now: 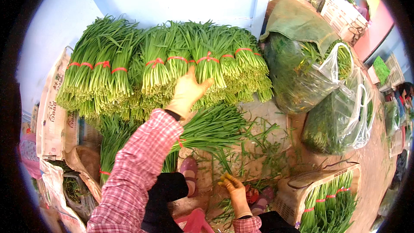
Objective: The person bundles chives by hand, securing the bunches with red bands and placing them into a basket.
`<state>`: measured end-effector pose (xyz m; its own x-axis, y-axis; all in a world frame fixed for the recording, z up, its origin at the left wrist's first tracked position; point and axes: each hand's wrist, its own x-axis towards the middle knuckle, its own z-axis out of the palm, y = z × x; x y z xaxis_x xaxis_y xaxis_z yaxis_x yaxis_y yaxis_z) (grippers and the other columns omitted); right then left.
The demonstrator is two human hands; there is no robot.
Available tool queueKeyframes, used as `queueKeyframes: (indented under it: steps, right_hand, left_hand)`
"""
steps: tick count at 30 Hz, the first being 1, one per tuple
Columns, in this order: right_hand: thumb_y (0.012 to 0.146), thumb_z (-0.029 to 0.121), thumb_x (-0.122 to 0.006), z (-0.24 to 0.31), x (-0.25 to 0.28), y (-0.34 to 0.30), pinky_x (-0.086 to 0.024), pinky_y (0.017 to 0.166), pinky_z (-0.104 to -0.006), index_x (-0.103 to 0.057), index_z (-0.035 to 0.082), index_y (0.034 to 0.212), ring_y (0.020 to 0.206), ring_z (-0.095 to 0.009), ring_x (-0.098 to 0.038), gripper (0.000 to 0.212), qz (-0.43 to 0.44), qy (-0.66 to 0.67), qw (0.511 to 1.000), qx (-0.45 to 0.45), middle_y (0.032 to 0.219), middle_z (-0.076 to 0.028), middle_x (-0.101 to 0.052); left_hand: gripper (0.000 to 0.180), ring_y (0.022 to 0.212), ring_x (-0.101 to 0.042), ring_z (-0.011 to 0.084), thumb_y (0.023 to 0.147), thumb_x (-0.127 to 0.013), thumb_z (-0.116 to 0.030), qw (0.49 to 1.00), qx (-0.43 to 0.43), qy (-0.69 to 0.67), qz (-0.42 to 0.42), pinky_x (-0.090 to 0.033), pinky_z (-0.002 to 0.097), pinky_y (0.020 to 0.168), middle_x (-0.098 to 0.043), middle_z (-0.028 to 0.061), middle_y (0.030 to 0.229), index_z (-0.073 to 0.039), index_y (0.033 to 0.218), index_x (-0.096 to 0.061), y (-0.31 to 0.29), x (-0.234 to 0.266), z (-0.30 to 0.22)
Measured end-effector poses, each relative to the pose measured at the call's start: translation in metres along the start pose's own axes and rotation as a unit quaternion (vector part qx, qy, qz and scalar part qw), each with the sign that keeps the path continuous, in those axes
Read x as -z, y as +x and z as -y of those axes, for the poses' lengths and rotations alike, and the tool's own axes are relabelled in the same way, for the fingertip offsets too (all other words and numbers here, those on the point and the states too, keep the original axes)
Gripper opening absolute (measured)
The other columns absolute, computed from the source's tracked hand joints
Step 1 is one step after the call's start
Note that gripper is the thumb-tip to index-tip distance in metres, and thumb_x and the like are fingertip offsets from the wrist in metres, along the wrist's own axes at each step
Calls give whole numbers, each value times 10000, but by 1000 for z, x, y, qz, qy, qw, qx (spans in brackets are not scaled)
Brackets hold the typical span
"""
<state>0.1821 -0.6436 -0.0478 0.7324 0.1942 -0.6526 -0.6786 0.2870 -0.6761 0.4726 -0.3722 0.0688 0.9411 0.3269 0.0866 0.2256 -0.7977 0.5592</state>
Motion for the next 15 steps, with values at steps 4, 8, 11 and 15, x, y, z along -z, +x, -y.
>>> queueKeyframes:
  steps: [4,8,11,15]
  right_hand:
    - [974,123,-625,-16,12,1,-542,914,-367,-489,-90,1358,1048,-280,-675,460,4,-17,1000,4,1270,-198,-622]
    - [967,96,-630,-8,13,3,-566,882,-331,-514,-49,1359,1016,-237,-682,433,-24,9,999,-27,1261,-170,-636]
    - [972,99,-624,1,5,0,-566,882,-341,-518,-41,1361,1045,-234,-668,427,-20,-8,999,-34,1279,-169,-624]
    - [970,98,-625,-6,2,-5,-562,888,-334,-516,-49,1359,1072,-224,-655,429,21,-37,999,-29,1281,-164,-622]
  left_hand:
    - [1113,1191,-569,449,721,-821,-421,979,184,-79,27,-489,421,999,-451,384,1372,15,1528,-190,5,-37,-13]
    - [934,1126,-616,429,837,-723,-290,982,172,-7,72,-532,437,938,-447,376,1380,14,1524,-169,36,-62,13]
    - [709,1105,-625,423,873,-680,-261,987,120,10,108,-523,448,939,-594,330,1227,55,1416,-352,38,-50,22]
    - [671,1119,-632,388,905,-628,-330,974,94,116,168,-505,459,958,-662,244,1166,36,1413,-386,16,-25,11]
